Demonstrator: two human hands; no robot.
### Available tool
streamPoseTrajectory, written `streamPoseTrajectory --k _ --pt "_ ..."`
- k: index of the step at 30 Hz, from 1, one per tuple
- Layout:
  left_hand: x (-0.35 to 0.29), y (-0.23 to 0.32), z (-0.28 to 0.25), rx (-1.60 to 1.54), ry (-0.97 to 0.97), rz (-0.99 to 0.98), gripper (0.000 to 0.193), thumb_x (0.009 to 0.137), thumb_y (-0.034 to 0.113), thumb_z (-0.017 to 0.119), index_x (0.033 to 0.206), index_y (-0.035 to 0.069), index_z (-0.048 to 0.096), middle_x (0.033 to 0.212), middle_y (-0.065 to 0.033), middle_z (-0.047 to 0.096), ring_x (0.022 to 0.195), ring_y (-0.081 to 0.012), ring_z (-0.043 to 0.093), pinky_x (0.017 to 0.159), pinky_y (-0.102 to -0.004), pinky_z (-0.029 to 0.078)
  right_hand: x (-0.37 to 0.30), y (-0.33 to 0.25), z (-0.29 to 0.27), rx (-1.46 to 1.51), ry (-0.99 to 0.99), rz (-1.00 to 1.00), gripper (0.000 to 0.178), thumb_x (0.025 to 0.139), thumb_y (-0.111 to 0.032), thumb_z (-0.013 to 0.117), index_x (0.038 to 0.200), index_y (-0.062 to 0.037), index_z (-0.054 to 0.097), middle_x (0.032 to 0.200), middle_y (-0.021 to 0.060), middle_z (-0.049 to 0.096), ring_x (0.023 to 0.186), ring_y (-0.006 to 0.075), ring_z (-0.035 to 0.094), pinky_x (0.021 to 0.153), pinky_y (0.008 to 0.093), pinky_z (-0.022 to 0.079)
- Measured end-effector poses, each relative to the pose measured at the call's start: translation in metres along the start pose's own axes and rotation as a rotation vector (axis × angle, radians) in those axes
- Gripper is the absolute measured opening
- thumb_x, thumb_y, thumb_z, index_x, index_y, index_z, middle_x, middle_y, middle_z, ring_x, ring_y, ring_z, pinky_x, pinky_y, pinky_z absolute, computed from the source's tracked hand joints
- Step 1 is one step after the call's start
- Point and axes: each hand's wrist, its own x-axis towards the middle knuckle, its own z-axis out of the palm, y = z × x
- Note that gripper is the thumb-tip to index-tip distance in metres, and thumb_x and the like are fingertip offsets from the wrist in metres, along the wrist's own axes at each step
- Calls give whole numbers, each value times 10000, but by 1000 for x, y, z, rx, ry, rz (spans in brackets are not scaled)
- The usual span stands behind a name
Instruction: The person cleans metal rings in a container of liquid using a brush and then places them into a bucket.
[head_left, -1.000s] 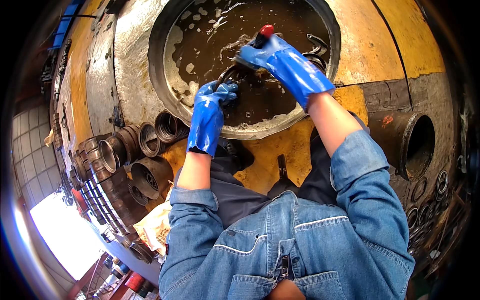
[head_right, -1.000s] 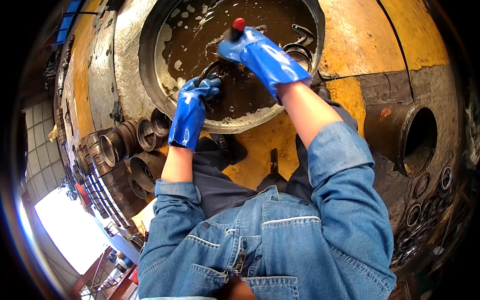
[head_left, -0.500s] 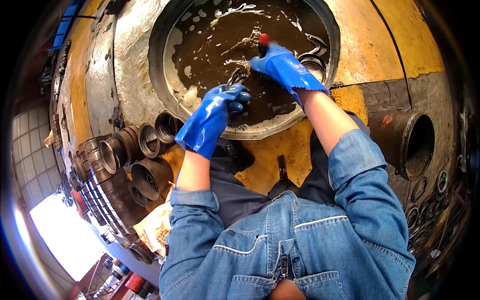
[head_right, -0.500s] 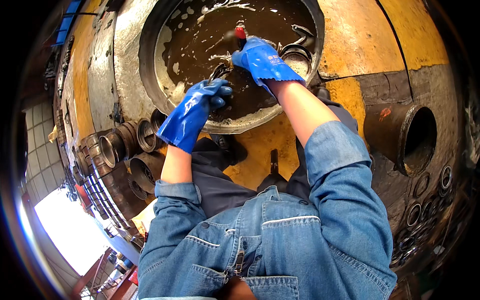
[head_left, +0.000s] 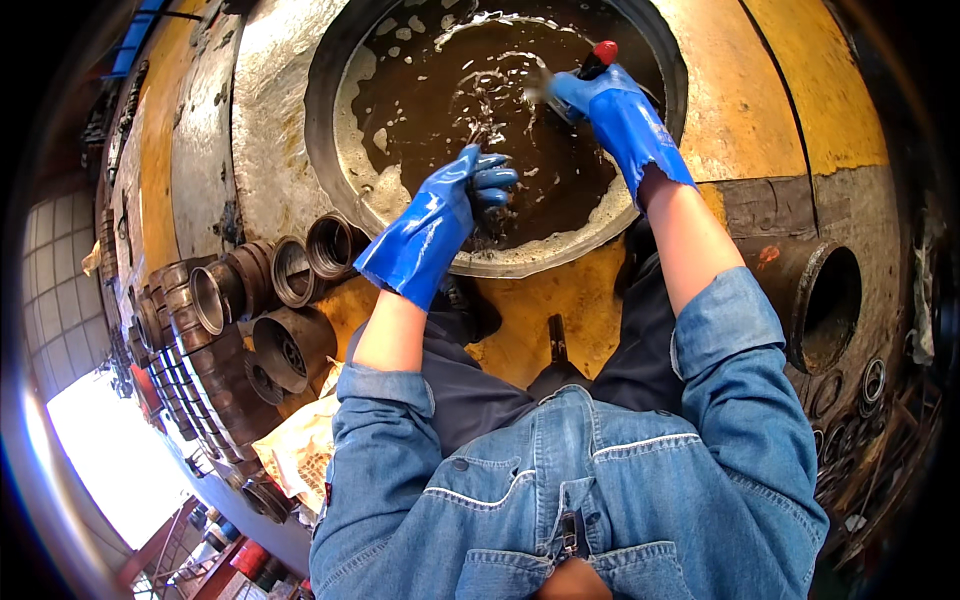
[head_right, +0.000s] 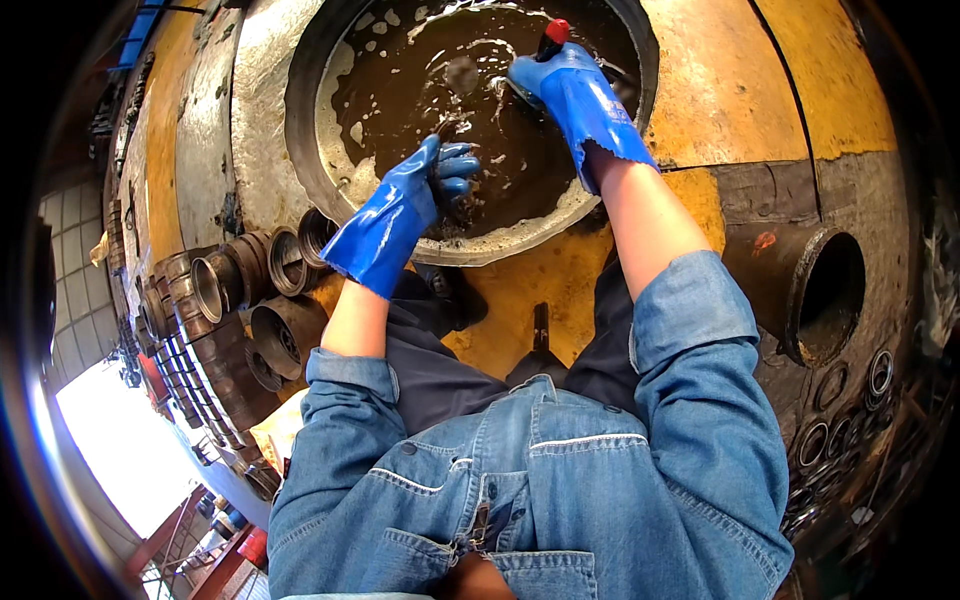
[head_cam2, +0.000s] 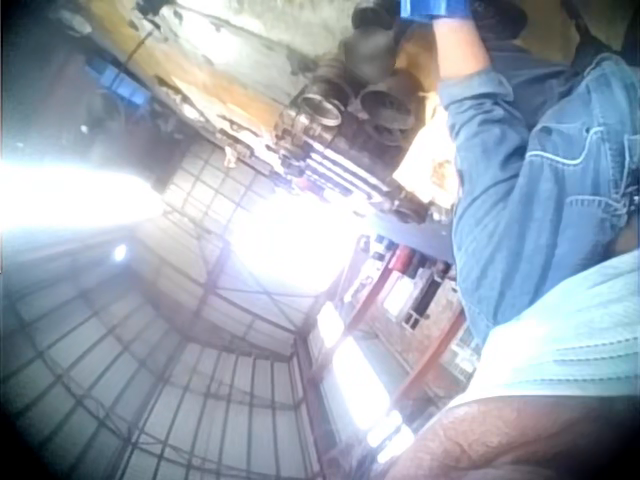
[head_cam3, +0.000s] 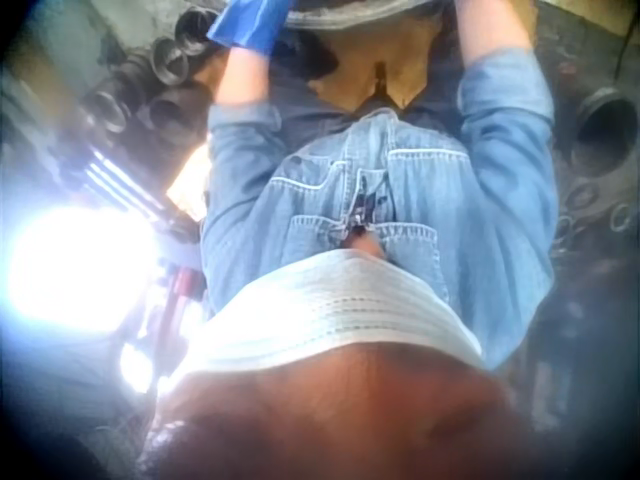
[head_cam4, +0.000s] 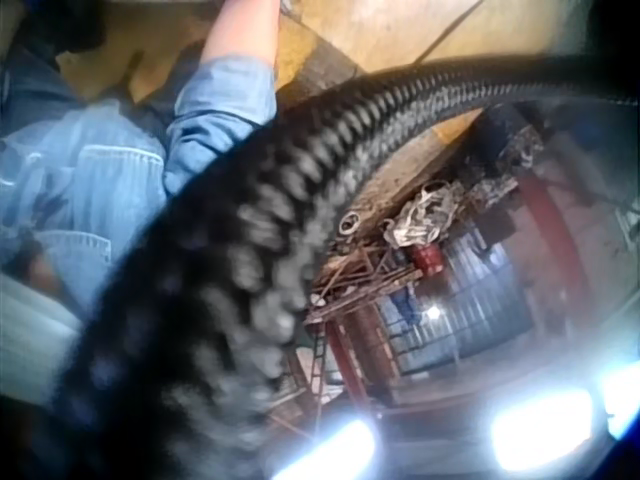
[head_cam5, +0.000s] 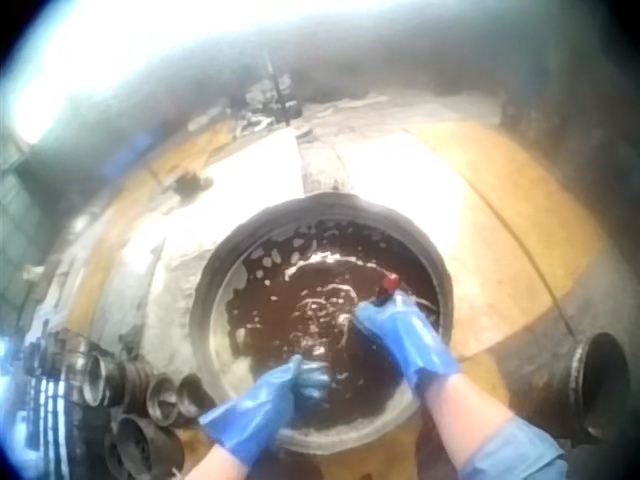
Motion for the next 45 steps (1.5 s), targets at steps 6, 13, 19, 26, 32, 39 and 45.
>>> streamPoseTrajectory --k 6,13,19,26,32,39,45 --pt "-23 -2 -12 422 257 346 295 1035 178 617 1194 -68 649 1046 -166 737 923 -221 726 810 -311 586 -13 -7 28 392 -390 -262 500 890 -480 743 1142 -50 774 972 51 737 850 122 641 787 270 473" --pt "-29 4 -10 446 288 272 275 982 117 638 1177 -76 659 1093 -188 743 902 -228 698 890 -340 550 17 -17 67 -50 -377 -138 418 839 -436 678 1022 -70 766 950 155 748 897 278 695 864 376 532" --pt "-35 5 3 392 304 274 271 957 68 627 1188 -72 644 1107 -193 735 897 -226 685 881 -334 546 12 -19 53 39 -364 -142 409 857 -436 685 971 -51 759 927 130 754 883 246 706 862 335 532" --pt "-23 0 -20 388 268 292 264 911 27 645 1162 -53 660 1042 -132 729 932 -234 691 893 -342 547 0 -32 65 -40 -398 -134 404 813 -445 706 990 -90 781 1001 142 760 939 247 698 859 368 533" --pt "-30 6 5 362 220 284 224 959 104 678 1137 -31 660 978 -155 743 816 -196 687 826 -288 551 11 -20 52 -155 -188 74 418 806 -384 693 1040 -46 764 1024 205 748 964 352 724 874 412 554" --pt "-8 7 0 363 112 -68 334 994 173 685 1207 -82 657 959 -121 730 734 -171 662 690 -309 567 22 2 35 -232 -212 63 426 831 -350 684 1082 -12 751 1106 237 748 1063 376 720 942 416 556" --pt "-7 3 29 352 128 276 398 981 163 726 1273 -90 631 1062 -155 735 962 -232 715 848 -349 599 12 9 7 56 51 -50 466 812 -421 748 1101 -57 760 1043 216 760 1000 363 743 914 414 564"
